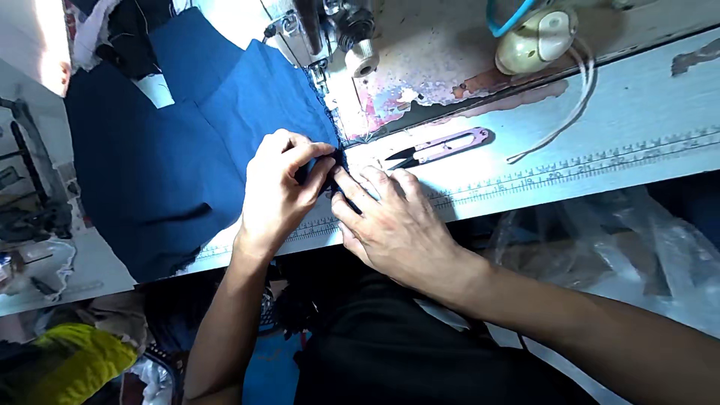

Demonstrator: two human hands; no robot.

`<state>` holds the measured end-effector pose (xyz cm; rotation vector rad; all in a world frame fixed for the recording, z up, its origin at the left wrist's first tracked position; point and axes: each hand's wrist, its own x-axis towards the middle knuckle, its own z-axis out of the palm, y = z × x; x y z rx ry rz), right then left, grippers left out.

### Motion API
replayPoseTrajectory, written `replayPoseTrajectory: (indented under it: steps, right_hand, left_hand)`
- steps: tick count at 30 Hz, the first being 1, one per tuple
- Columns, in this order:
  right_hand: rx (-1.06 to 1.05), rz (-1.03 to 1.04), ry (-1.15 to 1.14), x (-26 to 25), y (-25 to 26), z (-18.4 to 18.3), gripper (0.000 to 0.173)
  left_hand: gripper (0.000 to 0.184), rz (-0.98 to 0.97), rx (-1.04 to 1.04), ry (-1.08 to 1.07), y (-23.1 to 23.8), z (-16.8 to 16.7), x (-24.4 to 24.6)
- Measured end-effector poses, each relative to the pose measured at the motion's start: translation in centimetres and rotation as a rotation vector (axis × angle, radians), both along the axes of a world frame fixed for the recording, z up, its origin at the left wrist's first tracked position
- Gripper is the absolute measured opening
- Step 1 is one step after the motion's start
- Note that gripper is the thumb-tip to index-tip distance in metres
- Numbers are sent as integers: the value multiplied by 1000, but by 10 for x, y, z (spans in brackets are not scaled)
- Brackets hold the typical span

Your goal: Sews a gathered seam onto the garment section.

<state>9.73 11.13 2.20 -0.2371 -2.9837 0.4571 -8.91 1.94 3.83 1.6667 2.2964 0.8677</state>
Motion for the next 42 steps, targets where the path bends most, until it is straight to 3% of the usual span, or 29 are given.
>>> replayPoseTrajectory:
  steps: [14,20,22,25,28,34,38,42]
  right_hand:
    - [-47,-6,43,3,0,-5,37]
    - [-62,-28,139,9,2,-9,38]
    - [-82,-57,170,10,4,-10,44]
    - [-116,-102,178,10,10,-10,68]
    - [-99,-101,139,8,15,-10,68]
    - [85,-13,119,5,19,-8,64]
    - [89,20,82,3,22,-10,66]
    - [108,4,37,3,19,-9,68]
  left_hand:
    - [30,-17,88,-185,-6,-10,8]
    - [21,-6,108,-153,-5,-18,6]
    - [22,-21,105,-161,-5,-18,5]
    - [21,-32,100,-174,-6,-18,2]
    - [22,-58,111,-172,-8,-20,0]
    - [14,-160,185,-117,-11,-27,-7]
    - [14,-189,235,57,-15,-30,-9]
    - [18,-237,152,139,-18,-32,-15]
